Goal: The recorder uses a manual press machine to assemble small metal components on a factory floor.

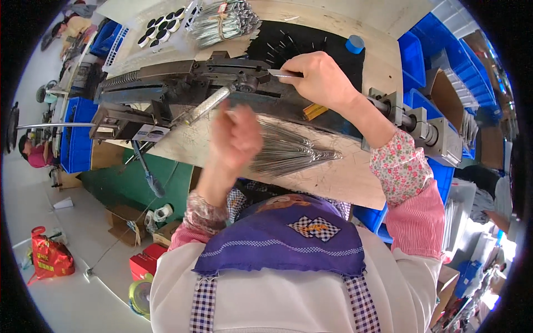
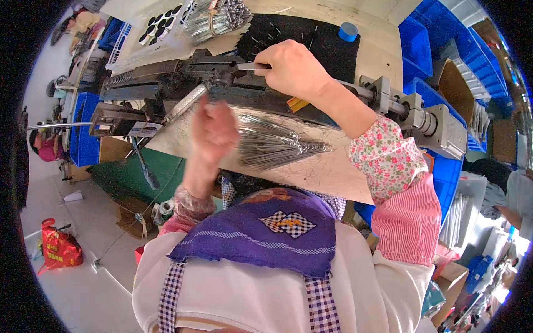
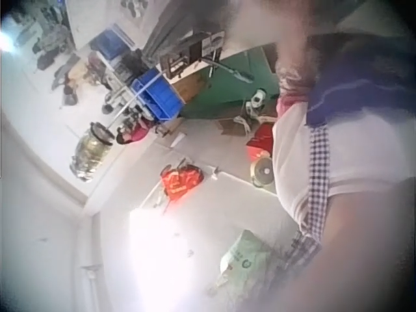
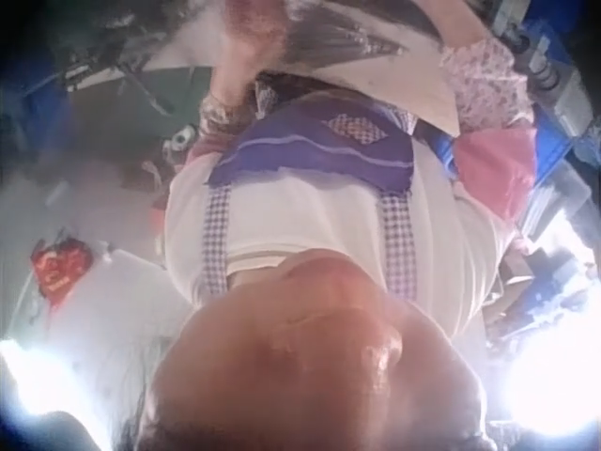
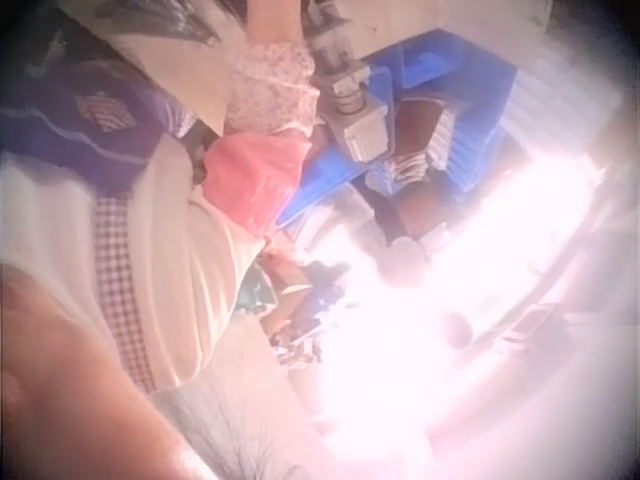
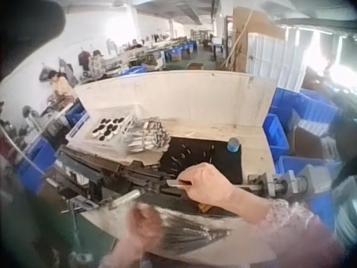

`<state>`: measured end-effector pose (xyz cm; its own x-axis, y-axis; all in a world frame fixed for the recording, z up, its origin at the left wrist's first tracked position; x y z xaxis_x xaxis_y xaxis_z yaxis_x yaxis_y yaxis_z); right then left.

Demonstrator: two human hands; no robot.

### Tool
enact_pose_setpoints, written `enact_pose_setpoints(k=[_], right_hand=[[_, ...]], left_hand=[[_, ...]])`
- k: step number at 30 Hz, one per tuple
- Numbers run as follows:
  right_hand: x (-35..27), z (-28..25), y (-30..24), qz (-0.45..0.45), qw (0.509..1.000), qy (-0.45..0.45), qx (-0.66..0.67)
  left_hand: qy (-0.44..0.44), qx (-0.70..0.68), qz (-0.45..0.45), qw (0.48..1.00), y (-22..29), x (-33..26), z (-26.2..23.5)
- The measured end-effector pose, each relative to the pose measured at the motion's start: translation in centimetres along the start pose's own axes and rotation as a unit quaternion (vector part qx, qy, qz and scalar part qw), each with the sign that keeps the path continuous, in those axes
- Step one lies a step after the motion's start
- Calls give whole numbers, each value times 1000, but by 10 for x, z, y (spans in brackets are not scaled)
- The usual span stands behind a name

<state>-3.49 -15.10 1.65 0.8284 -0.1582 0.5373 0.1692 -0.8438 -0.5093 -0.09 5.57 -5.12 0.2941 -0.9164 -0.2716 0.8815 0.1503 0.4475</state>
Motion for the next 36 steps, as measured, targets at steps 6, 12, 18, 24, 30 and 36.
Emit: enact_pose_setpoints(k=[6, 12, 18, 24, 30, 36], right_hand=[[1, 1, 4, -4, 1000, -12, -16], [-7, -4, -18, -49, 994, 18, -94], [-95, 8, -21, 1, 981, -66, -185], [-91, 16, 31, 131, 965, -57, -222], [-92, 21, 28, 154, 975, -34, -153], [-107, 9, 38, 156, 982, -16, -106]], left_hand=[[200, 448, 31, 871, 19, 4, 66], [167, 532, 162, 814, 19, 5, 10], [522, 336, 297, 725, 77, -90, -81], [548, 716, 431, 49, 95, -173, -69], [576, 607, 407, 367, 62, -155, -111], [717, 654, 166, 177, 112, -242, -153]])
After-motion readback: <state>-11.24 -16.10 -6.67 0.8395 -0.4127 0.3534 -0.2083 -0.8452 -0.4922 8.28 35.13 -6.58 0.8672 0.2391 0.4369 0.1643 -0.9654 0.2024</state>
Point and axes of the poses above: each hand's wrist, its own x-axis towards the middle knuckle, its own z-axis out of the palm, y = z × x, the point moved 1 cm from there along x, towards the middle knuckle, and after that the axes turned 9 degrees about y, right-handed, at the moved point
